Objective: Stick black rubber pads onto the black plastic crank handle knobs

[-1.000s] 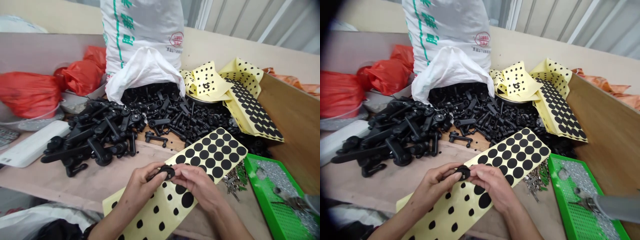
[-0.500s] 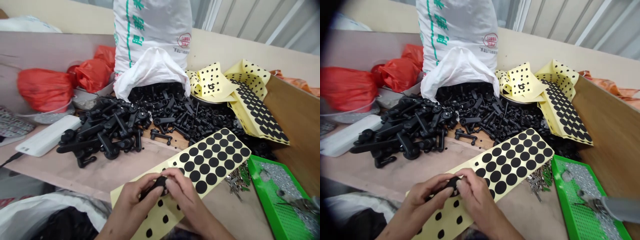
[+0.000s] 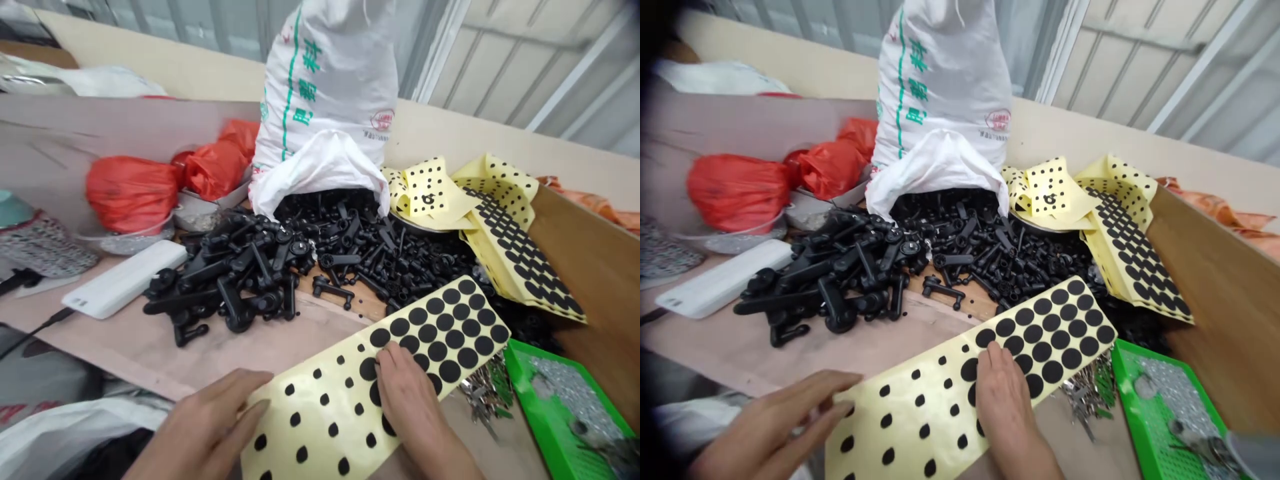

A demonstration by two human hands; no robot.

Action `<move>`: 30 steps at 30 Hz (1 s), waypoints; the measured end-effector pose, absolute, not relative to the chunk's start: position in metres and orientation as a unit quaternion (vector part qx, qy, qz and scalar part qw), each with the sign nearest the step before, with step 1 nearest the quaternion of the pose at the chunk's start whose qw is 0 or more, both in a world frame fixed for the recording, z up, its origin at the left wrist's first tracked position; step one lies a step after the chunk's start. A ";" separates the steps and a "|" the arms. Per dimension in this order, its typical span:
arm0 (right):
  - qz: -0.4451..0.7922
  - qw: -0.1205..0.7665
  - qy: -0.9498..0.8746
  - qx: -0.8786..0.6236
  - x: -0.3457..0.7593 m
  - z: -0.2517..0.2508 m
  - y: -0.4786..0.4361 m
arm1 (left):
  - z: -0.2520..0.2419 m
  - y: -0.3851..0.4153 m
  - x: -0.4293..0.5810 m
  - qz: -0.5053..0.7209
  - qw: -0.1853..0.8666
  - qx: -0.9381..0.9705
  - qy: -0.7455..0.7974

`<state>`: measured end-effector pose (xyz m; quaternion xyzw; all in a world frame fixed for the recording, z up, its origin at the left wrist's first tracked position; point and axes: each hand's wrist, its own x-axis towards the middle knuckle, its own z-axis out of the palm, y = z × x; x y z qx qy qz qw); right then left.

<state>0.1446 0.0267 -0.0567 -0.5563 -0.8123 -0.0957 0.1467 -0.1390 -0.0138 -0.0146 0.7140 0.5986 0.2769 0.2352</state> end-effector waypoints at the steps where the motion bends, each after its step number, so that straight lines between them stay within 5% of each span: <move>1: -0.114 0.158 -0.807 -0.557 0.143 -0.062 0.026 | -0.013 0.000 -0.129 0.259 0.222 0.742 0.577; 13: -0.115 0.193 -0.793 -0.566 0.142 -0.070 0.025 | -0.015 0.120 -0.039 0.137 0.003 0.839 0.526; 30: 0.003 0.183 -0.806 -0.563 0.145 -0.044 0.025 | -0.019 0.077 -0.069 0.188 0.155 0.805 0.541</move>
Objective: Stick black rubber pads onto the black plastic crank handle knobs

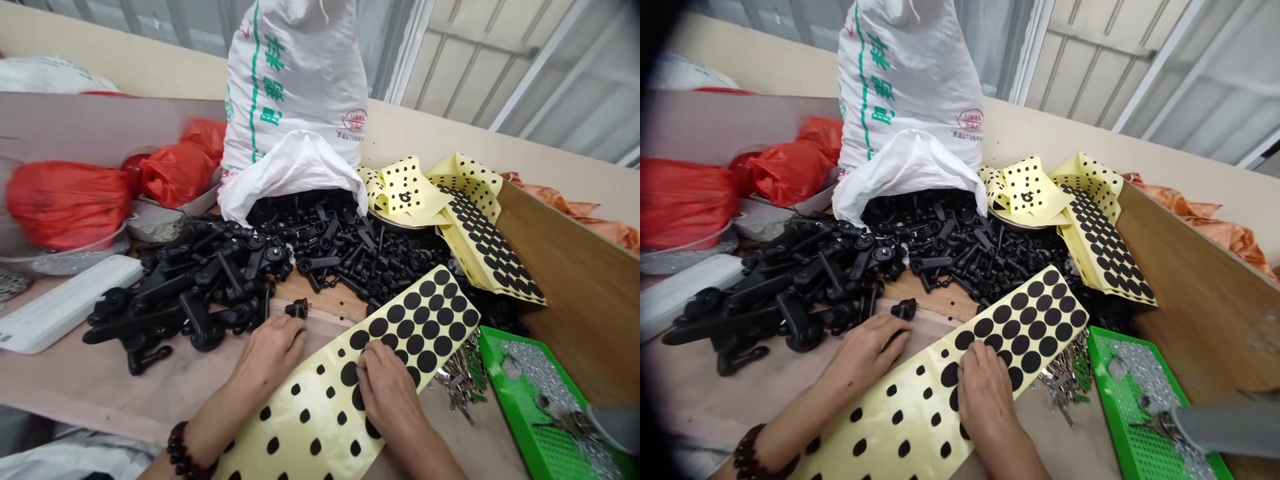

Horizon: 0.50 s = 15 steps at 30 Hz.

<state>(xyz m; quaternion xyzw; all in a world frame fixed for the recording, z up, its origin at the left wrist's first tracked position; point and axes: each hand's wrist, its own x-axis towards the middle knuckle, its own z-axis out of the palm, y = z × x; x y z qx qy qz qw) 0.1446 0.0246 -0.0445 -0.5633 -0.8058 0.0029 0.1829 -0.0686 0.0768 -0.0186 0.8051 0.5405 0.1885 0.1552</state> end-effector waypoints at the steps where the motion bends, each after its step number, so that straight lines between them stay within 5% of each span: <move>1: 0.020 0.185 -0.810 -0.557 0.145 -0.044 0.024 | -0.017 0.073 -0.066 0.197 0.173 0.795 0.547; 7: 0.028 0.204 -0.798 -0.566 0.145 -0.042 0.018 | -0.025 0.034 -0.044 0.306 0.452 0.636 0.545; 15: 0.050 0.207 -0.804 -0.555 0.150 -0.043 0.025 | -0.032 0.028 -0.038 0.307 0.487 0.596 0.560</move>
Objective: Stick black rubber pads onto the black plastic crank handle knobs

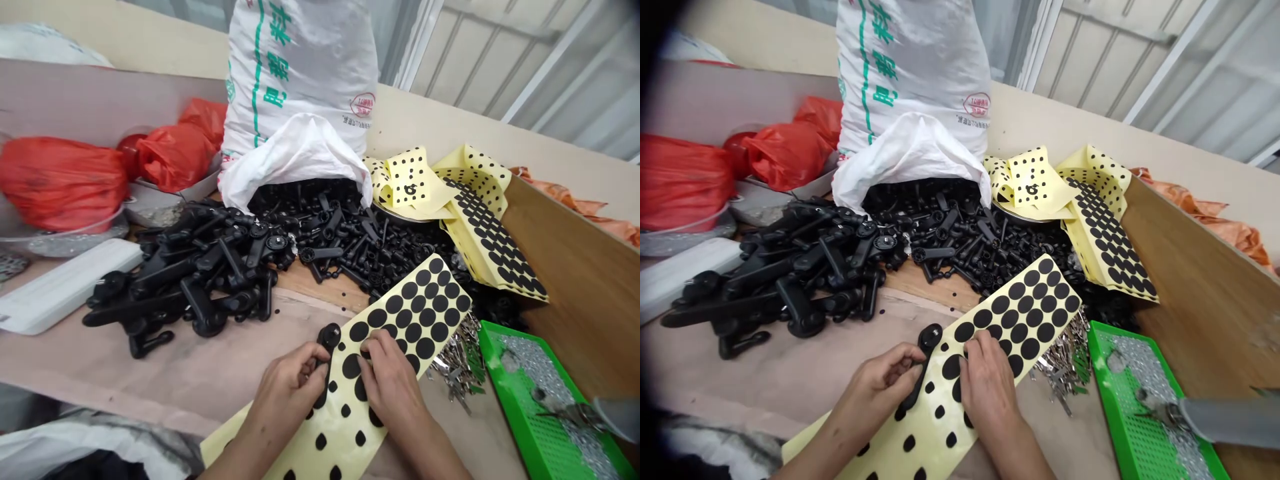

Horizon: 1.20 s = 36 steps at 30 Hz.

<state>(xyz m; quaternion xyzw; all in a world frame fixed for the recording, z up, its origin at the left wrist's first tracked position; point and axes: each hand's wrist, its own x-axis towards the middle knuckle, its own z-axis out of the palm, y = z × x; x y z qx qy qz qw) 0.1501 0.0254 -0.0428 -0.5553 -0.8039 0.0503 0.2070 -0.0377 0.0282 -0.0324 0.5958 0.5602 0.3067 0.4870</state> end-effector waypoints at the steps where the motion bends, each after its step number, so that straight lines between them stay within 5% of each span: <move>1: 0.047 0.198 -0.808 -0.553 0.150 -0.042 0.025 | -0.032 0.028 -0.038 0.309 0.489 0.593 0.561; 13: 0.011 0.181 -0.841 -0.509 0.140 -0.047 0.015 | -0.036 0.026 -0.037 0.315 0.491 0.586 0.562; 27: 0.231 0.247 -0.782 -0.524 0.152 -0.020 0.010 | -0.039 0.035 -0.043 0.371 0.636 0.441 0.512; 36: 0.653 0.255 -0.519 -0.488 0.152 -0.008 0.023 | -0.037 0.028 -0.050 0.332 0.336 0.741 0.477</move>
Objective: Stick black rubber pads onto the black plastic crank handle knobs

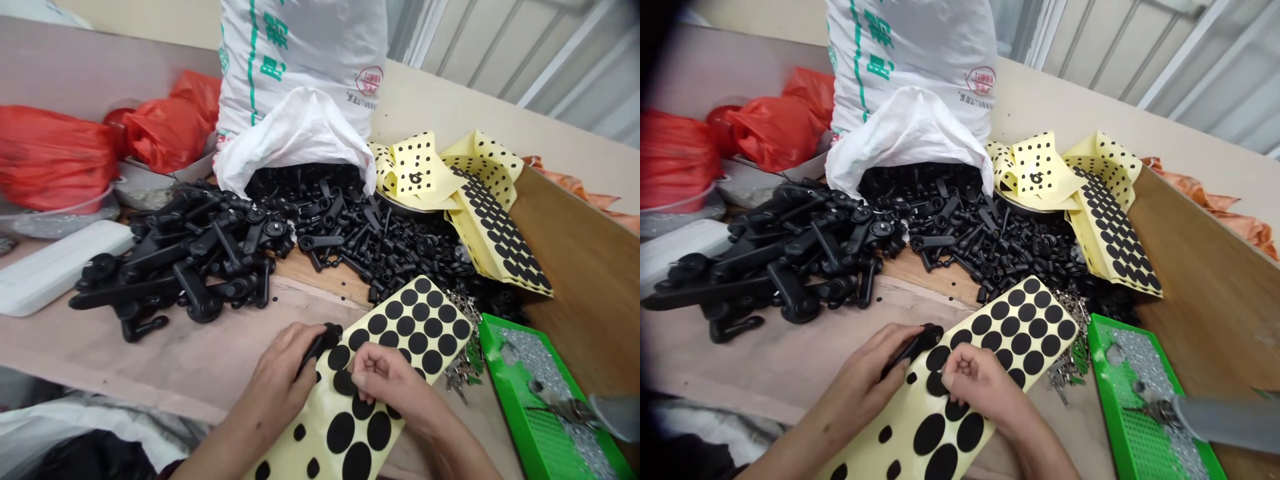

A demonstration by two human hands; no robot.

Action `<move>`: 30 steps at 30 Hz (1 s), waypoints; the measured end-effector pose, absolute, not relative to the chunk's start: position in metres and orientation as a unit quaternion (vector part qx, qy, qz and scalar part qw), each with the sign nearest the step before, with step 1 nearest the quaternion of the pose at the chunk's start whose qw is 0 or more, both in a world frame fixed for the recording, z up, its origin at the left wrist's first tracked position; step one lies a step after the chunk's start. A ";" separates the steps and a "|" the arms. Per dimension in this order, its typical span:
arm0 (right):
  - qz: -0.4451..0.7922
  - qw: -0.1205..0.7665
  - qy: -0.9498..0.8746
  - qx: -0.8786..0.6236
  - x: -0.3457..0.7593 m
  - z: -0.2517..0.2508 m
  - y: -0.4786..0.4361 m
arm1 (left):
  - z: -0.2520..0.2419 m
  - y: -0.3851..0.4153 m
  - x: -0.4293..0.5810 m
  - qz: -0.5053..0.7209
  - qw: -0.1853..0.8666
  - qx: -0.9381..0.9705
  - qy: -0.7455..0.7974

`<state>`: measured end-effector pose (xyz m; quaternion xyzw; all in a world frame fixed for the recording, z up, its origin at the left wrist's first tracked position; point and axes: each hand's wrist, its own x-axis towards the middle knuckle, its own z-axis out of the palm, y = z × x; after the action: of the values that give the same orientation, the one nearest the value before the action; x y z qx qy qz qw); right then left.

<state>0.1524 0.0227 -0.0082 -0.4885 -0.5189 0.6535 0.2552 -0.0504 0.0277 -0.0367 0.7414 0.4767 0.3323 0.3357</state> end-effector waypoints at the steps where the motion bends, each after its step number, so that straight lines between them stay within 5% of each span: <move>1: 0.671 0.257 -0.505 -0.479 0.150 -0.010 0.022 | -0.039 0.027 -0.050 0.335 0.312 0.755 0.469; 8: 0.546 0.166 -0.620 -0.538 0.134 -0.024 0.020 | -0.046 0.014 -0.052 0.362 0.230 0.780 0.456; 17: 0.460 0.174 -0.687 -0.535 0.137 -0.031 0.018 | -0.051 -0.010 -0.043 0.276 0.039 0.867 0.413; 30: 0.351 0.256 -0.730 -0.528 0.138 -0.021 0.002 | -0.061 -0.015 -0.045 0.200 -0.030 0.889 0.410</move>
<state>0.1384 0.0019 -0.0206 -0.5277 -0.7298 0.3509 0.2564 -0.0448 -0.0152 -0.0609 0.8893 0.4103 0.2000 -0.0295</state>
